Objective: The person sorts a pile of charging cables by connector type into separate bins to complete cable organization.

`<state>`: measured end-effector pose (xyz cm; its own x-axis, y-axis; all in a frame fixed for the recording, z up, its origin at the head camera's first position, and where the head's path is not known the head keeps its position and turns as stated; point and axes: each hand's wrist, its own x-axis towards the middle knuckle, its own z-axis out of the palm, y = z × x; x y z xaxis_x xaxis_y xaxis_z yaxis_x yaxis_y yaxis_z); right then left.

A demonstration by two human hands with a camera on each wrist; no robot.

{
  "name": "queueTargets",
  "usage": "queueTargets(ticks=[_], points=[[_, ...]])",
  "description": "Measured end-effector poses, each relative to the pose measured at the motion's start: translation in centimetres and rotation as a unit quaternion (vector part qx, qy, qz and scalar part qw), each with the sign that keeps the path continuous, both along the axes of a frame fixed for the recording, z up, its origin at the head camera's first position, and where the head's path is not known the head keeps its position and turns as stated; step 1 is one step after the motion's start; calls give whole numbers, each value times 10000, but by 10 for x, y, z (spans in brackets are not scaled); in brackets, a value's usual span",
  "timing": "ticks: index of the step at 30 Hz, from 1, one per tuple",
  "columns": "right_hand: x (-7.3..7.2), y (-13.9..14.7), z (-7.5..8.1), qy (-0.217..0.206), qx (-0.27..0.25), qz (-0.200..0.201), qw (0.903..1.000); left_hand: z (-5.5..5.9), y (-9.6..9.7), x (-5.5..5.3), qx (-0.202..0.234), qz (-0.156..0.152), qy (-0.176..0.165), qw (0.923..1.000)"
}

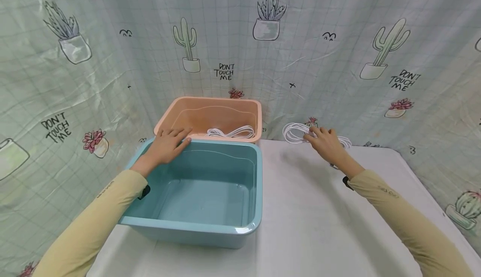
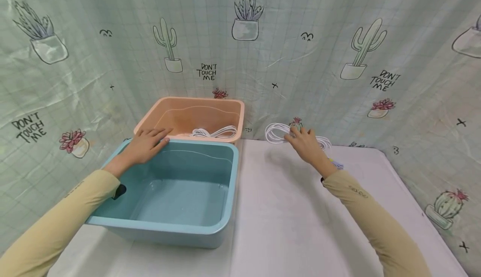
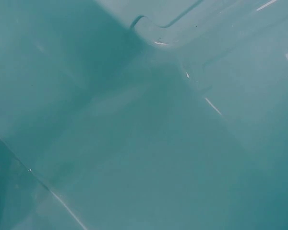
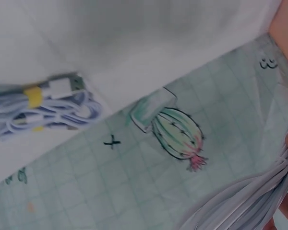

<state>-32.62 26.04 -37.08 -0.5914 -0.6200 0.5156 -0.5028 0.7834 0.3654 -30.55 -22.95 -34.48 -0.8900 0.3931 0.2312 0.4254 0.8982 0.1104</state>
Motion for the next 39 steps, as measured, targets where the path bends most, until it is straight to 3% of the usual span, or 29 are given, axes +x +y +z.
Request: queueTargets(ticks=[8,17,23,39], points=[[-8,-20,32,-133,-131,173,9997,1,0,0,-25,-4,-70,10000],[-15,-49,56,233,-155,521,9983,-1,0,-1,-56,16,-106,9999],[-16,-71,72,334,42,521,9981,0,0,-1,-63,34,-107,9999],[-24,-127,98,-184,27,741,9971,-2,-2,-3,-91,1,-99,9999]])
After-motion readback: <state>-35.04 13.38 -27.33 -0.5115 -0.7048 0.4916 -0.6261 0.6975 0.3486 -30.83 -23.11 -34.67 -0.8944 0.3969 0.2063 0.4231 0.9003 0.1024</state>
